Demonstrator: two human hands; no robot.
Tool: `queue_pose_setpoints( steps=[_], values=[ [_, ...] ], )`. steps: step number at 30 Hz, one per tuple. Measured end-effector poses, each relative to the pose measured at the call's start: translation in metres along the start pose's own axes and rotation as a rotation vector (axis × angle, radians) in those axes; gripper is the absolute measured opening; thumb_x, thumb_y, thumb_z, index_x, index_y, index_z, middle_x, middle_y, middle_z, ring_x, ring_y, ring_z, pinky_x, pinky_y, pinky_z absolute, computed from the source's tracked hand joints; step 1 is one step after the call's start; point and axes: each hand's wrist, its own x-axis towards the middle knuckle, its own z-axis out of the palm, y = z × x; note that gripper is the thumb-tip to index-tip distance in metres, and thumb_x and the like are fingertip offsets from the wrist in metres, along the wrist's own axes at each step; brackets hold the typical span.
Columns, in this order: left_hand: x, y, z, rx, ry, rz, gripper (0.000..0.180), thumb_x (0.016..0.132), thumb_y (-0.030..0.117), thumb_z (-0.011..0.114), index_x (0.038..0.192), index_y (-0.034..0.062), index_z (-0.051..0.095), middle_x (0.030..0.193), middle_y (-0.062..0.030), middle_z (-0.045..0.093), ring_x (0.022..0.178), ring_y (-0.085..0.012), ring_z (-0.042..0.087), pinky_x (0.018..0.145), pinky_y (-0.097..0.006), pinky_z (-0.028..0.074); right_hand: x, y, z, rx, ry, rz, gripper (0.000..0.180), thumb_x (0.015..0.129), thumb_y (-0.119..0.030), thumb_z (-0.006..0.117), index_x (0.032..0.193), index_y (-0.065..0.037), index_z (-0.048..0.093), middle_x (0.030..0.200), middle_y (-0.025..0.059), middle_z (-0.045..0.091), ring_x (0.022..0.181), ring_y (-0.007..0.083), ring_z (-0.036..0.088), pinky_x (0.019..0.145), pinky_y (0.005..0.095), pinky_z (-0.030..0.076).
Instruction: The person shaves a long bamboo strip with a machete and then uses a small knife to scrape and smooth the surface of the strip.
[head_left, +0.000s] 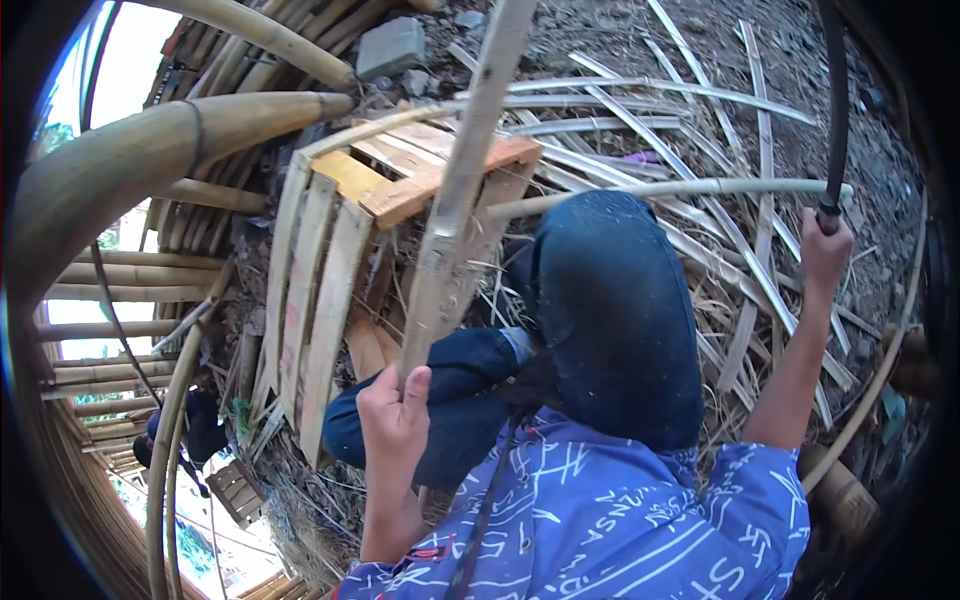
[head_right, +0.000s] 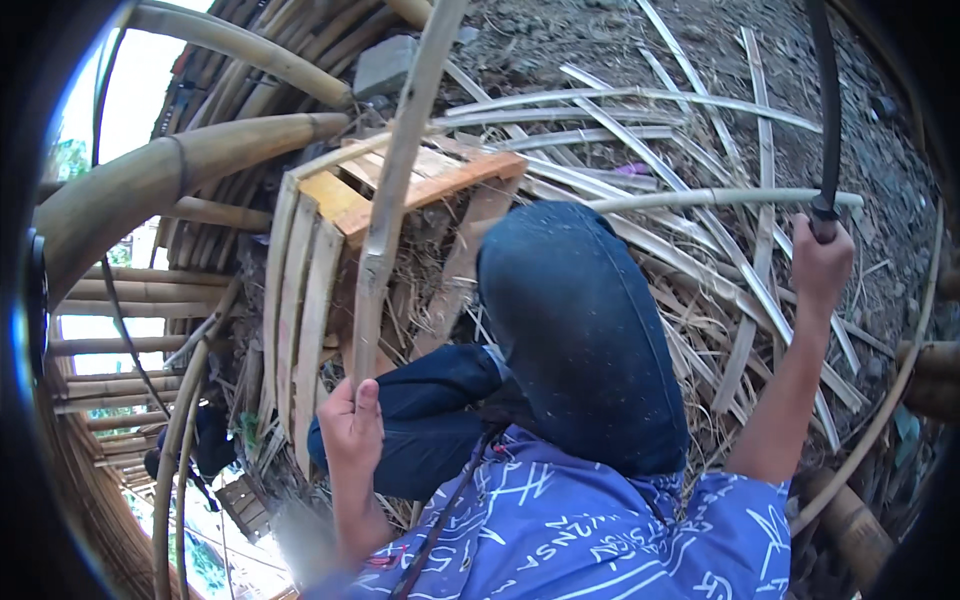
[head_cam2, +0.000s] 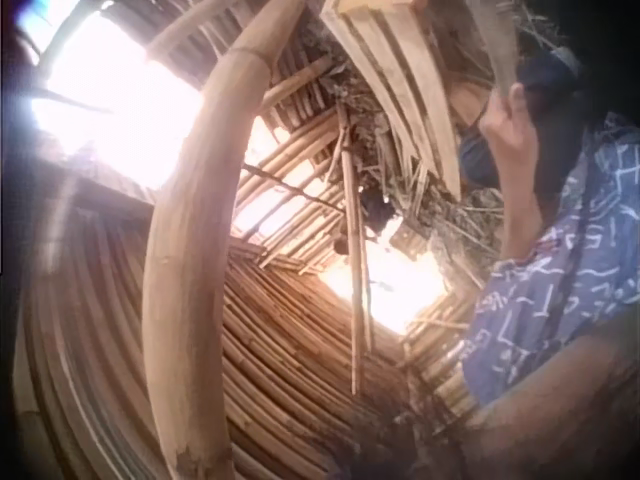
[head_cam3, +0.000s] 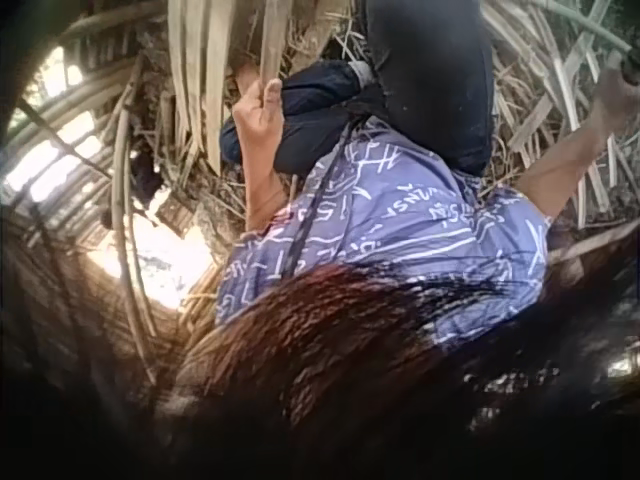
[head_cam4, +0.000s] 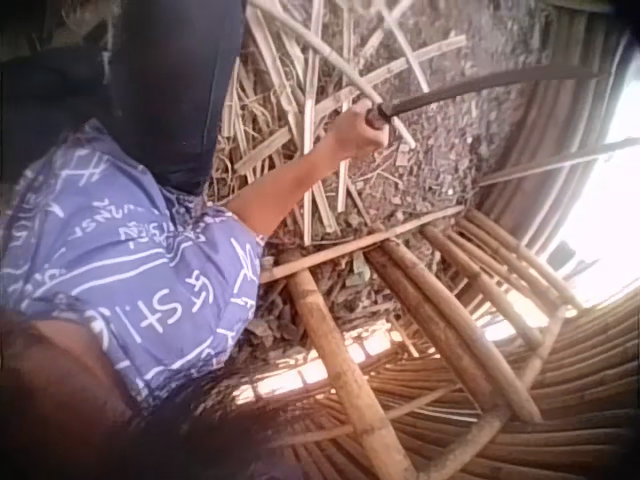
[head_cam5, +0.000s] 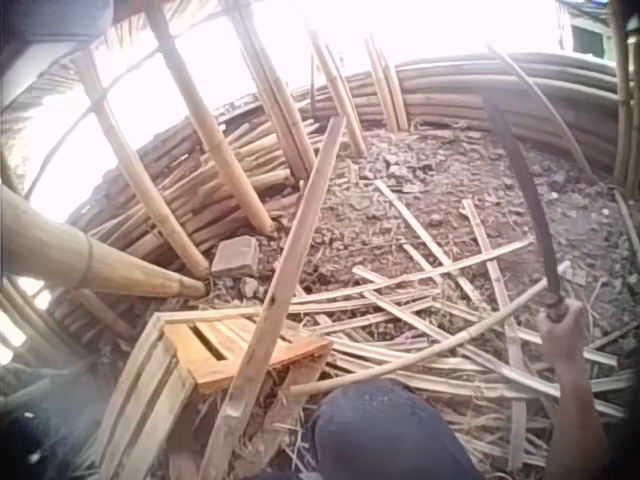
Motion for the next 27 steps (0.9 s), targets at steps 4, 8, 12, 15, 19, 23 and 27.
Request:
queue_pose_setpoints(
  steps=[4,8,12,15,19,23,27],
  values=[
    [-0.004,0.033,-0.003,-0.078,-0.094,0.026,0.05,0.093,0.042,0.057,0.07,-0.002,0.052,0.049,0.001,0.041,0.047,-0.0054,0.04,0.042,-0.025,0.031,-0.028,-0.071,-0.015,0.526,-0.195,0.085,0.019,0.08,-0.013,0.067,0.066,-0.004,0.057,0.053,-0.0022,0.05,0.046,0.0063,0.045,0.044,0.0268,0.032],
    [-0.006,0.049,0.014,0.01,-0.224,0.099,0.046,0.092,0.036,0.06,0.068,-0.0014,0.048,0.049,-0.007,0.041,0.043,-0.0147,0.04,0.042,-0.03,0.031,-0.059,-0.106,-0.039,0.708,-0.336,-0.013,0.016,0.08,-0.011,0.068,0.069,-0.005,0.057,0.056,-0.0021,0.053,0.045,0.0063,0.046,0.044,0.0235,0.033],
    [-0.008,0.056,0.029,0.143,-0.297,0.135,0.044,0.091,0.031,0.061,0.067,-0.0012,0.044,0.05,-0.0167,0.04,0.042,-0.0296,0.041,0.043,-0.036,0.032,-0.092,-0.129,-0.041,0.599,-0.384,-0.32,0.014,0.074,-0.007,0.068,0.07,-0.003,0.056,0.055,0.0036,0.052,0.046,0.0119,0.051,0.045,0.0278,0.037],
    [-0.011,0.058,0.036,0.183,-0.324,0.125,0.044,0.091,0.031,0.06,0.067,-0.0013,0.045,0.051,-0.0176,0.042,0.043,-0.0338,0.045,0.044,-0.037,0.034,-0.102,-0.131,-0.037,0.469,-0.397,-0.427,0.015,0.069,-0.008,0.069,0.071,-0.003,0.055,0.057,0.0126,0.054,0.05,0.0267,0.058,0.05,0.0355,0.044],
    [-0.018,0.051,0.041,0.263,-0.247,0.282,0.043,0.093,0.036,0.058,0.073,-0.0015,0.051,0.049,-0.0085,0.038,0.041,-0.0147,0.04,0.044,-0.031,0.032,-0.108,-0.129,-0.027,0.319,-0.364,-0.597,0.018,0.065,-0.012,0.066,0.068,-0.004,0.051,0.063,0.0154,0.058,0.061,0.0338,0.062,0.053,0.0425,0.048],
    [-0.025,0.048,0.042,0.259,-0.202,0.292,0.045,0.092,0.038,0.058,0.072,-0.0012,0.051,0.05,-0.0093,0.037,0.043,-0.0174,0.036,0.044,-0.031,0.032,-0.096,-0.127,-0.02,0.191,-0.364,-0.66,0.021,0.062,-0.013,0.068,0.068,-0.005,0.049,0.064,0.0131,0.058,0.059,0.0328,0.061,0.052,0.0417,0.048],
    [-0.028,0.052,0.039,0.316,-0.229,0.272,0.04,0.092,0.028,0.061,0.068,0.0005,0.043,0.053,-0.0162,0.043,0.045,-0.0346,0.048,0.043,-0.036,0.036,-0.08,-0.123,-0.012,0.124,-0.332,-0.766,0.027,0.062,-0.021,0.073,0.07,-0.006,0.051,0.064,0.0118,0.059,0.059,0.0308,0.063,0.053,0.0415,0.049]
  ],
)
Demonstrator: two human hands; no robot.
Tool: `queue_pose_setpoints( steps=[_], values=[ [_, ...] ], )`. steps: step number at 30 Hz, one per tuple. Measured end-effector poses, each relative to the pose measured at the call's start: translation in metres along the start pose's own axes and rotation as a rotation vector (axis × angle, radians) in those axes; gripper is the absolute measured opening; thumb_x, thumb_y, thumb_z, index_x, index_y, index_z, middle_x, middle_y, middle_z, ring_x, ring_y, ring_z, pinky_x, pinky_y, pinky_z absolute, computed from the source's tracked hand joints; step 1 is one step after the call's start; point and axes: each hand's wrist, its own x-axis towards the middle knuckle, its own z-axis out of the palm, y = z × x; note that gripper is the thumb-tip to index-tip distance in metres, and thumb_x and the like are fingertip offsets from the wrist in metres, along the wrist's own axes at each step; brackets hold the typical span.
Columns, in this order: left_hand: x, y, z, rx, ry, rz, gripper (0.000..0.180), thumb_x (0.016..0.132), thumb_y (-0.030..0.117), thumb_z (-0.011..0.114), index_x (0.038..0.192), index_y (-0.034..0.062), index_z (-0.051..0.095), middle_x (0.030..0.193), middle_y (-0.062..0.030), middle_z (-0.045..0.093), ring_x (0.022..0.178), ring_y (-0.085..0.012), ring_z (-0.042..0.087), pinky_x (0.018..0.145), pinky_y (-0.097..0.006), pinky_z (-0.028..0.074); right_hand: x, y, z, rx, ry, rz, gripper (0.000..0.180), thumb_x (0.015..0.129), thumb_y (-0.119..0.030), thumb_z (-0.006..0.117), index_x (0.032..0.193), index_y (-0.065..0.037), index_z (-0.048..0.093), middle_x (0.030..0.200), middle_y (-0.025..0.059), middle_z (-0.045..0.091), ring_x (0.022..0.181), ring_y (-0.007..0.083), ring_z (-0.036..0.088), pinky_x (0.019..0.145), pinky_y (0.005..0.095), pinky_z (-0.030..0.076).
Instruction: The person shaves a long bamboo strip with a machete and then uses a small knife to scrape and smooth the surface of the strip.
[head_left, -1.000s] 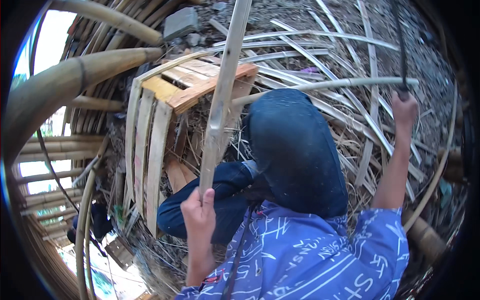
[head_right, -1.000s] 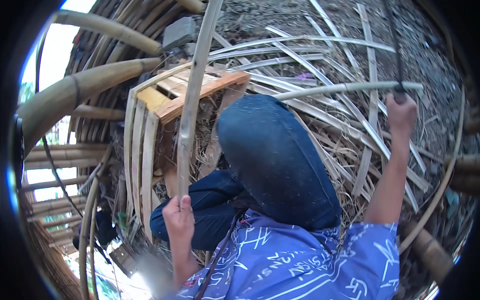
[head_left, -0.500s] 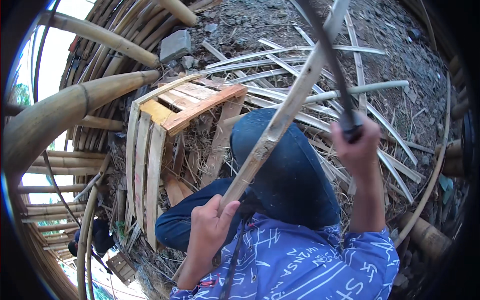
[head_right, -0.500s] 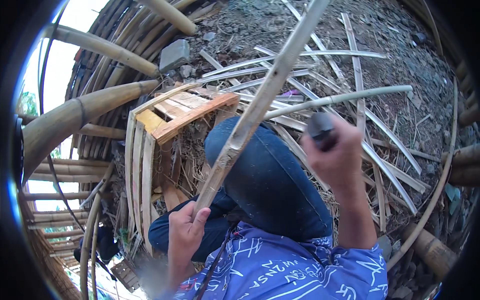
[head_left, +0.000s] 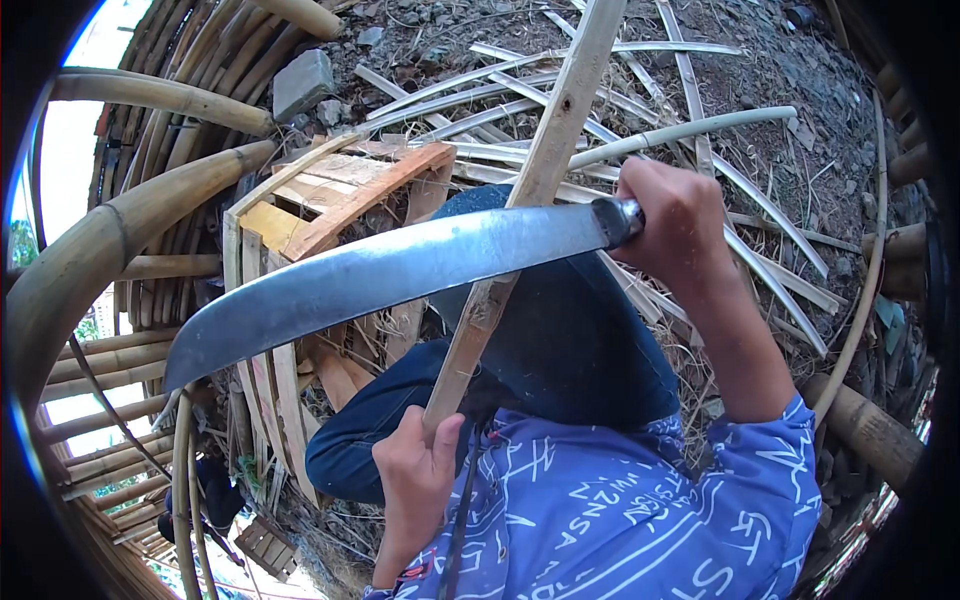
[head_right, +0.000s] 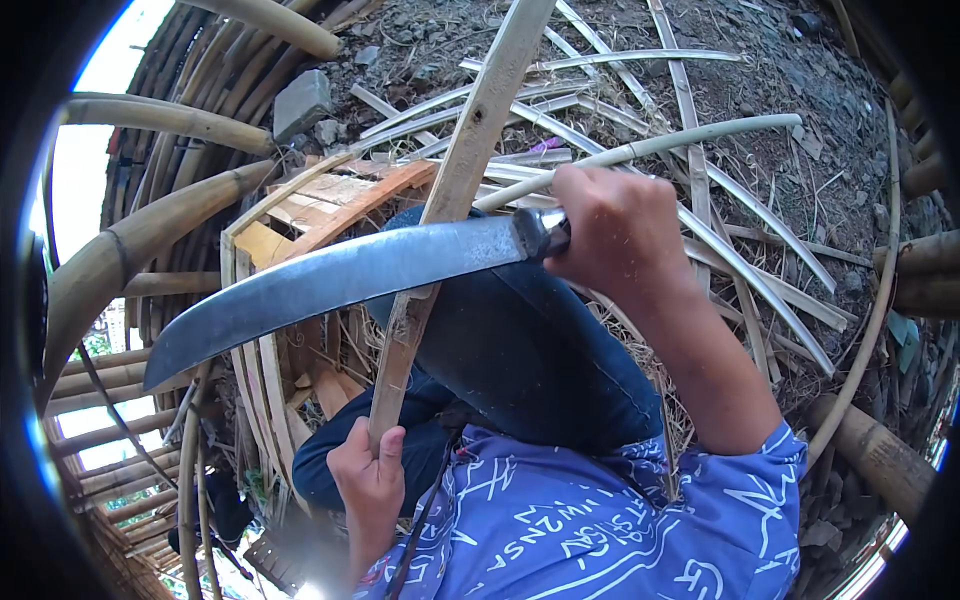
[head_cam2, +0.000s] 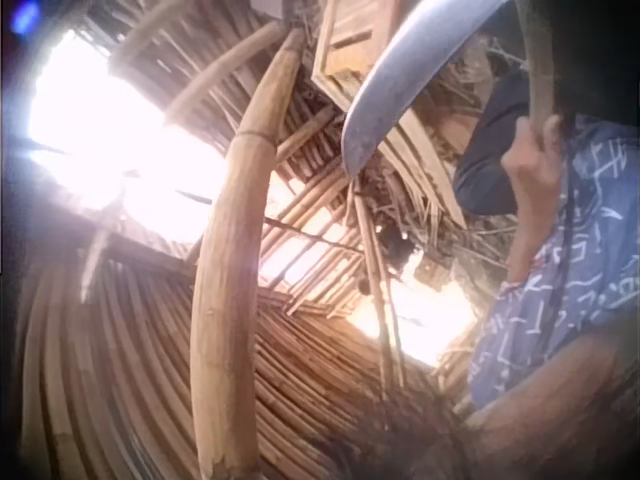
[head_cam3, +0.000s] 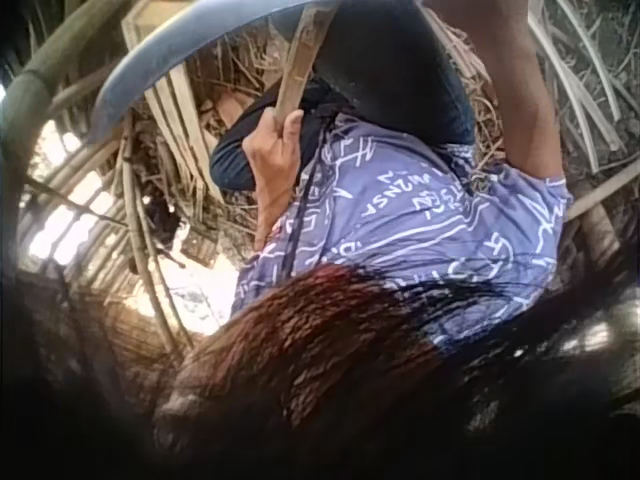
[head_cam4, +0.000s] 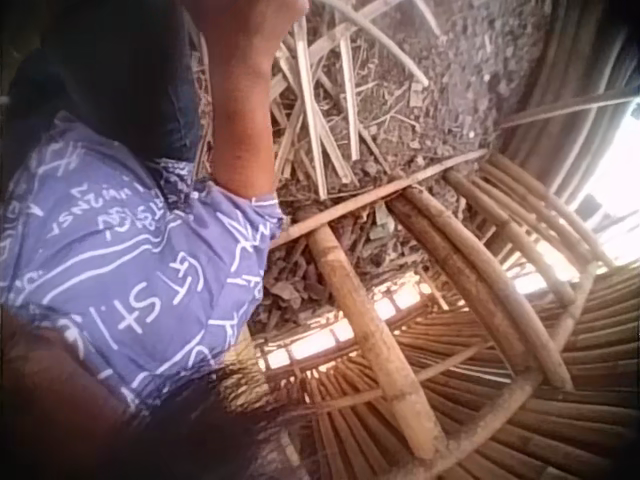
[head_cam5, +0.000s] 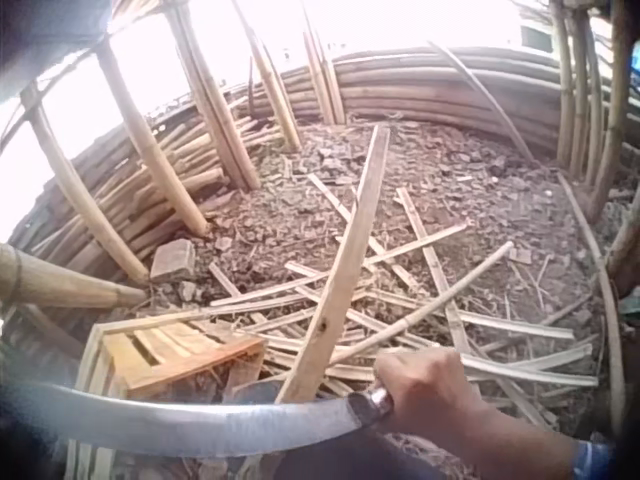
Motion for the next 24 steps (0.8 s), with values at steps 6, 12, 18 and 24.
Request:
queue_pose_setpoints(
  steps=[6,12,18,24],
  values=[
    [-0.001,0.0,0.0,-0.036,0.009,0.0,0.041,0.092,0.028,0.061,0.068,0.0003,0.042,0.053,-0.0159,0.042,0.044,-0.0338,0.046,0.043,-0.036,0.035,0.009,0.012,-0.002,-0.108,0.101,-0.013,0.028,0.066,-0.029,0.071,0.068,-0.007,0.053,0.063,0.0113,0.06,0.058,0.0308,0.063,0.052,0.0418,0.049],
    [-0.006,-0.007,-0.003,-0.068,0.027,-0.103,0.042,0.092,0.03,0.06,0.069,-0.0007,0.043,0.053,-0.0155,0.043,0.043,-0.0312,0.043,0.043,-0.033,0.035,0.013,0.047,0.005,-0.159,0.152,0.039,0.025,0.063,-0.021,0.071,0.069,-0.008,0.051,0.065,0.0114,0.061,0.059,0.0315,0.062,0.052,0.0417,0.048],
    [-0.004,-0.008,-0.006,-0.105,0.018,-0.119,0.04,0.093,0.029,0.06,0.071,-0.0006,0.044,0.052,-0.0139,0.044,0.043,-0.0305,0.045,0.044,-0.033,0.035,0.014,0.042,0.001,-0.193,0.163,0.101,0.027,0.055,-0.014,0.074,0.071,-0.009,0.052,0.065,0.0099,0.061,0.062,0.0332,0.062,0.054,0.0433,0.048],
    [0.007,0.007,0.0,-0.079,0.023,-0.026,0.037,0.093,0.026,0.06,0.071,-0.0008,0.045,0.052,-0.0134,0.043,0.043,-0.0266,0.047,0.044,-0.034,0.035,0.021,0.002,-0.003,-0.163,0.174,0.084,0.018,0.06,-0.011,0.069,0.068,-0.009,0.054,0.063,0.0089,0.06,0.058,0.0293,0.062,0.05,0.0402,0.048]
  ],
)
